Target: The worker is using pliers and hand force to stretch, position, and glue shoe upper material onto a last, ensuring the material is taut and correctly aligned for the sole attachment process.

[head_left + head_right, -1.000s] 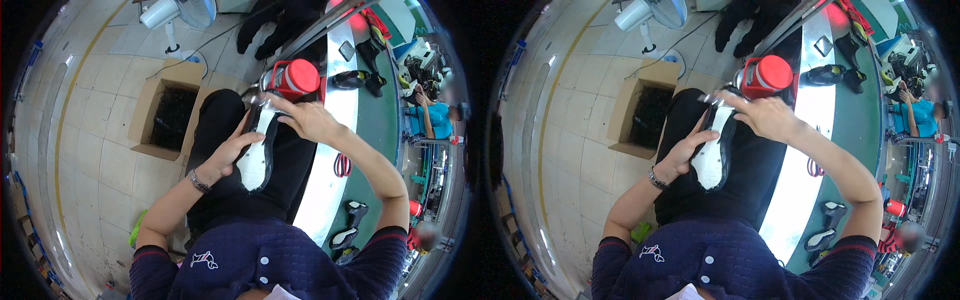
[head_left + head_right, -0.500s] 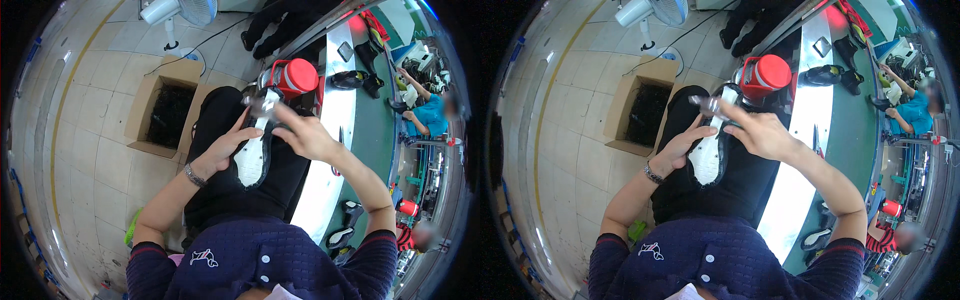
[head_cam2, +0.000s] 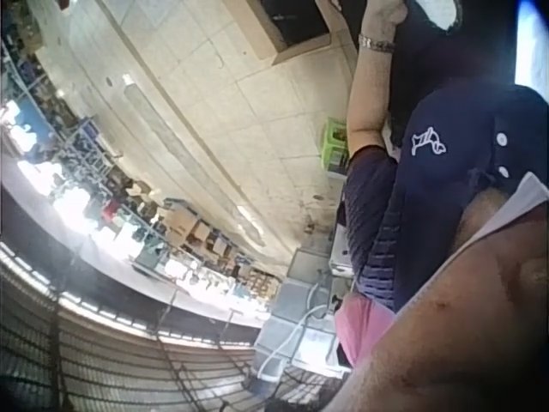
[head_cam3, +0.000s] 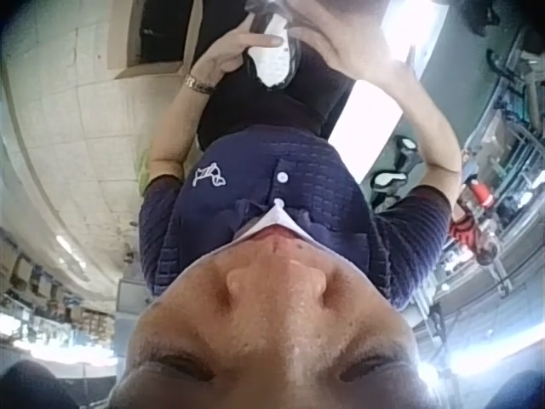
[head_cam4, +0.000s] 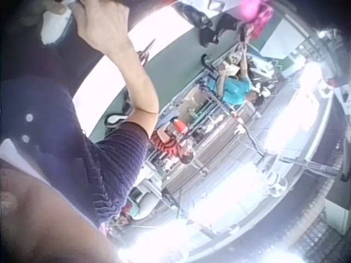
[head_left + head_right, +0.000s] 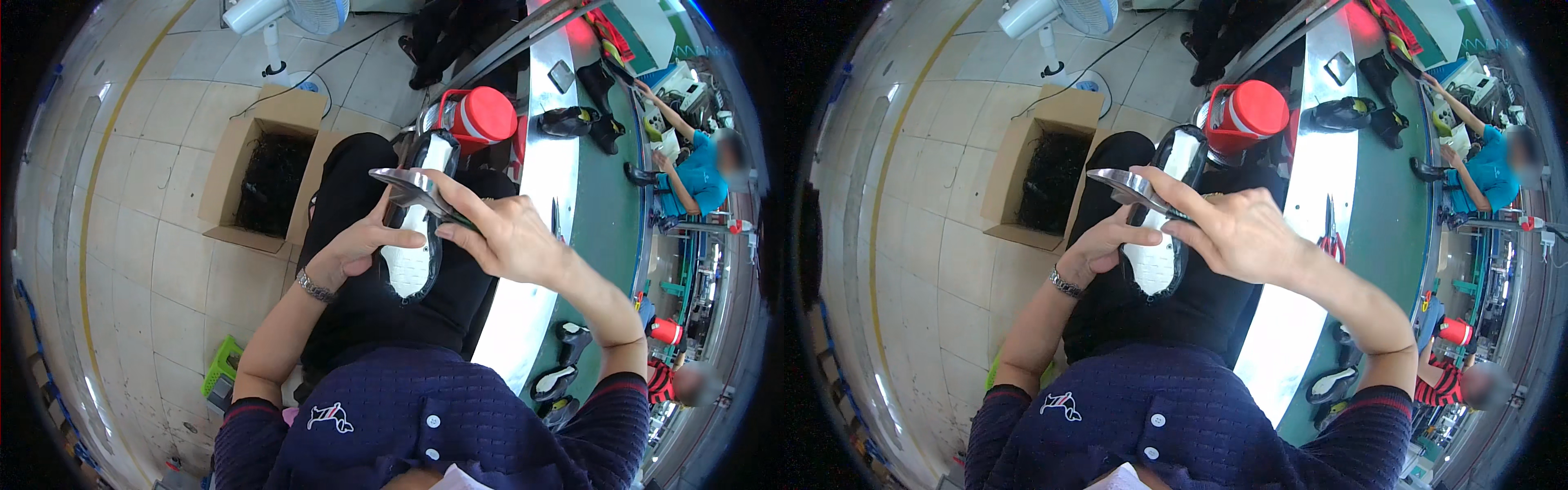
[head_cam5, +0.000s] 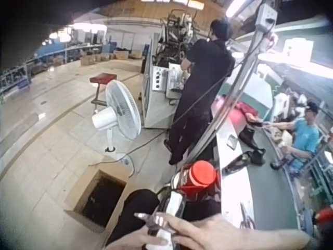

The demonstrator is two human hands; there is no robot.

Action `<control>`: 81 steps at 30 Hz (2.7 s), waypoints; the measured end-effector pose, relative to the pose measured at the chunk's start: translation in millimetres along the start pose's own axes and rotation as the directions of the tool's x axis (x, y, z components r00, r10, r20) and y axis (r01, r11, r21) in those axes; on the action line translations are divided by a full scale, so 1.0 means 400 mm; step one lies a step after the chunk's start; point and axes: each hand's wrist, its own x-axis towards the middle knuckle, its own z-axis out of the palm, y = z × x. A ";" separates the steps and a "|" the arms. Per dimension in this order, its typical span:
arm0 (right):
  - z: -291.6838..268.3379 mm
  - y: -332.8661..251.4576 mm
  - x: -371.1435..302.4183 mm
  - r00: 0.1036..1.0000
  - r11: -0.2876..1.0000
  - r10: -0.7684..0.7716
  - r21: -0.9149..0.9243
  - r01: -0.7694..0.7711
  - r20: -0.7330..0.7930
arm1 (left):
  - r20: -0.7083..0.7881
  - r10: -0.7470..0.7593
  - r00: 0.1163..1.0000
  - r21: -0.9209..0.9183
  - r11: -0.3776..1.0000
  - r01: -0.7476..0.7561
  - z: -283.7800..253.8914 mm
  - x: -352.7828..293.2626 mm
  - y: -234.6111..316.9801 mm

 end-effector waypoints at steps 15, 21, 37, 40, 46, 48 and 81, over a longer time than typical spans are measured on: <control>0.033 -0.070 -0.080 0.991 0.857 -0.095 -0.498 0.131 0.097 | -0.151 0.268 0.952 -0.389 0.869 -0.306 0.097 0.000 -0.130; 0.051 -0.007 -0.106 0.986 0.989 -0.038 -0.138 0.060 0.160 | -0.143 0.330 0.933 -0.348 0.866 -0.360 0.096 -0.006 -0.134; -0.001 -0.036 -0.026 0.990 0.964 -0.097 -0.237 0.119 0.103 | -0.128 0.194 0.973 -0.300 0.927 -0.225 0.062 -0.028 -0.089; 0.047 -0.019 -0.025 0.993 0.954 -0.032 -0.294 0.065 0.116 | -0.080 0.129 0.988 -0.293 0.945 -0.147 0.046 -0.020 -0.093; 0.023 -0.016 -0.023 0.994 0.984 -0.111 -0.139 0.113 0.018 | -0.057 0.058 0.997 -0.327 0.942 -0.073 0.038 -0.032 -0.082; 0.051 0.009 -0.017 0.991 0.995 0.066 -0.077 -0.058 0.116 | -0.042 0.110 0.993 -0.311 0.943 -0.117 0.052 -0.020 -0.082; 0.070 -0.047 -0.038 0.990 0.982 -0.133 -0.145 0.125 -0.044 | -0.169 0.083 0.982 -0.056 0.994 -0.093 0.054 -0.096 -0.153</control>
